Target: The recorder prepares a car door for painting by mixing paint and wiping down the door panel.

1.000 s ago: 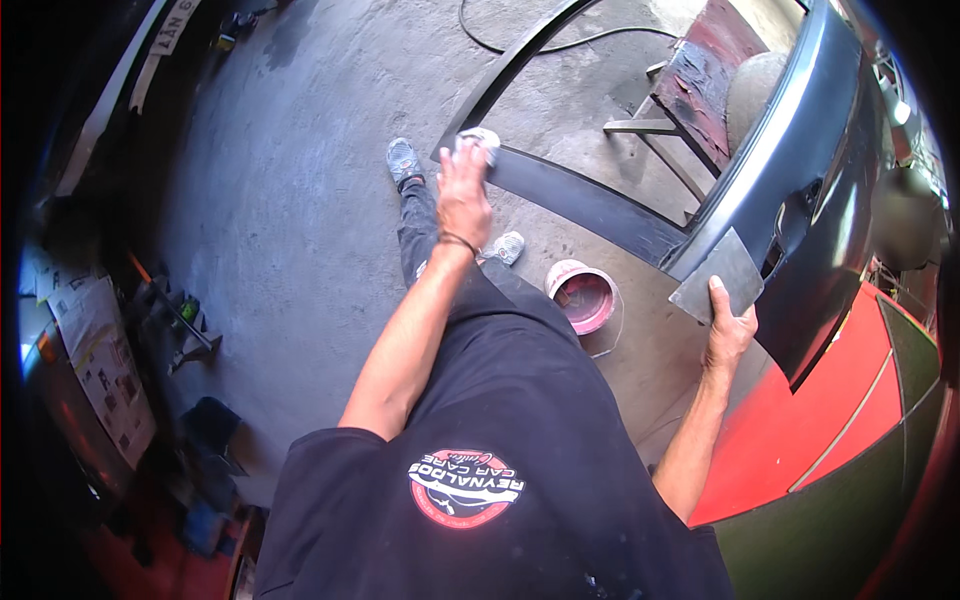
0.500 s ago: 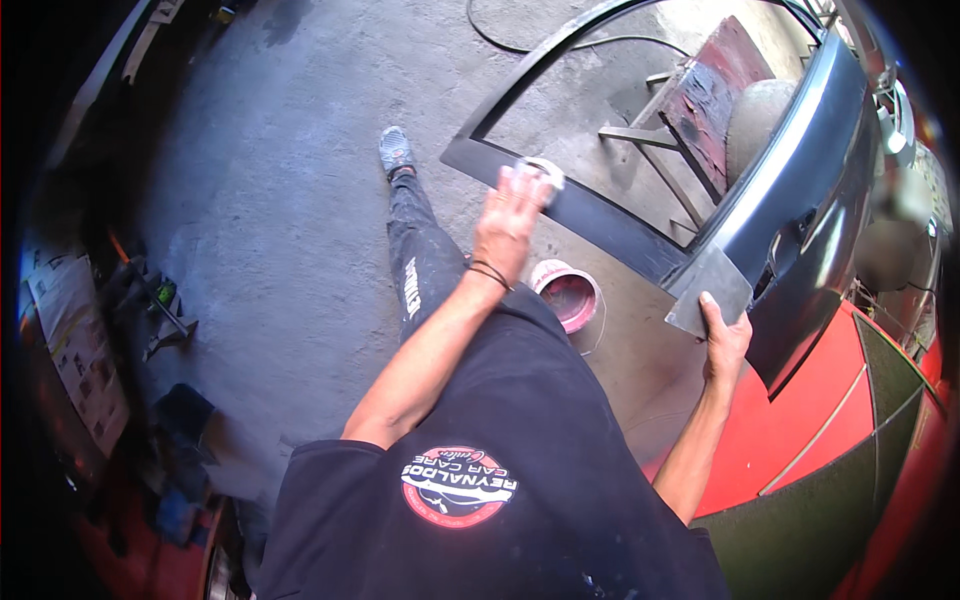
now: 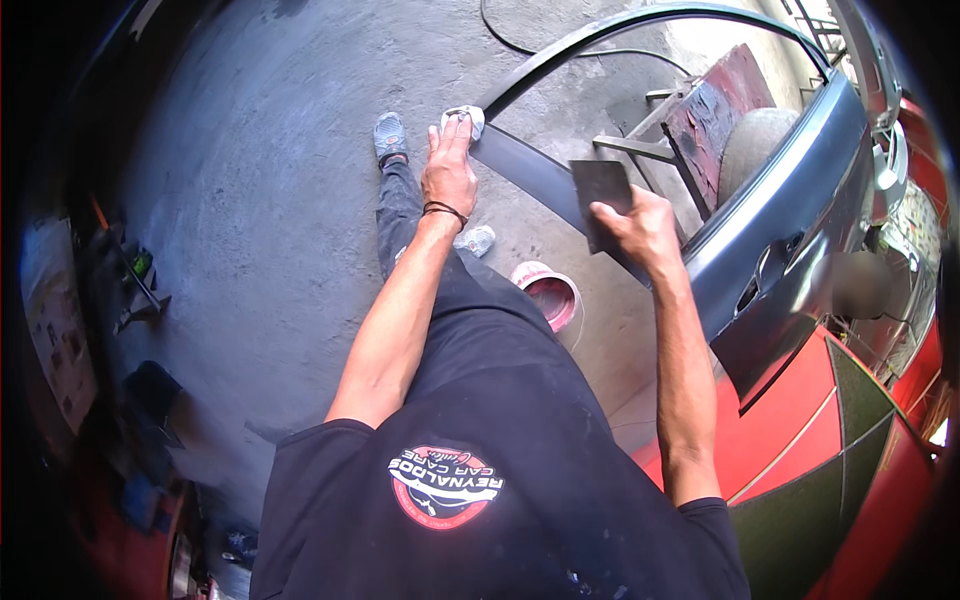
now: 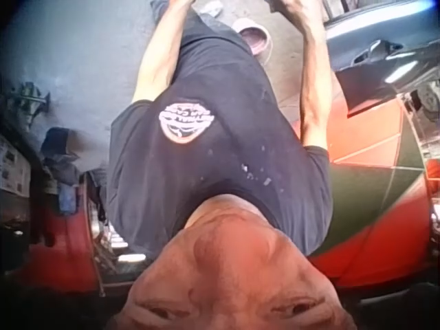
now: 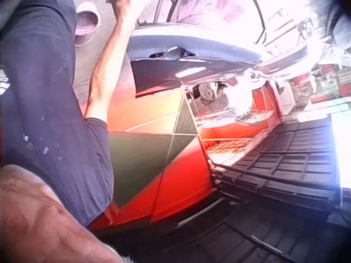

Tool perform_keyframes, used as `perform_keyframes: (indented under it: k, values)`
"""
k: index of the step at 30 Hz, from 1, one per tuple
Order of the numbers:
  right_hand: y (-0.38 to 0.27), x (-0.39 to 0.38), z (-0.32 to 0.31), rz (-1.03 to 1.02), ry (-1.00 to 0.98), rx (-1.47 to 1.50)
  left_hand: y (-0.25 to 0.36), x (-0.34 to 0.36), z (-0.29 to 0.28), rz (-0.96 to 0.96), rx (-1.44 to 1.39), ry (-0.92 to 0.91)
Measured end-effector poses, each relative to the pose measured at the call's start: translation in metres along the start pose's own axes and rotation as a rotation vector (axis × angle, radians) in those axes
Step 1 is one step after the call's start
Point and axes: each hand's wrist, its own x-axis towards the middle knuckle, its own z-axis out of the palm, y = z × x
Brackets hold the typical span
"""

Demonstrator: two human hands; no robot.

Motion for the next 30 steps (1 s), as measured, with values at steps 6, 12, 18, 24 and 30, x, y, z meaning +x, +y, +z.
perform_keyframes:
  k: [6, 12, 18, 24, 30]
  values:
    - [-0.036, 0.033, 0.032, -0.026, -0.013, -0.111, -0.026, 0.011, -0.009, -0.114, -0.245, 0.048]
    - [-0.096, 0.072, 0.103, -0.088, 0.023, -0.197, -0.041, 0.019, -0.043, -0.256, -0.438, -0.122]
    - [-0.109, 0.091, 0.135, -0.118, 0.050, -0.412, -0.046, 0.019, -0.049, -0.047, -0.326, -0.145]
    - [-0.054, 0.003, 0.056, 0.068, 0.064, -0.253, -0.027, 0.000, -0.044, 0.227, -0.051, -0.318]
    - [0.056, -0.182, -0.044, 0.285, 0.454, 0.456, 0.101, -0.071, 0.003, 0.647, 0.035, -0.418]
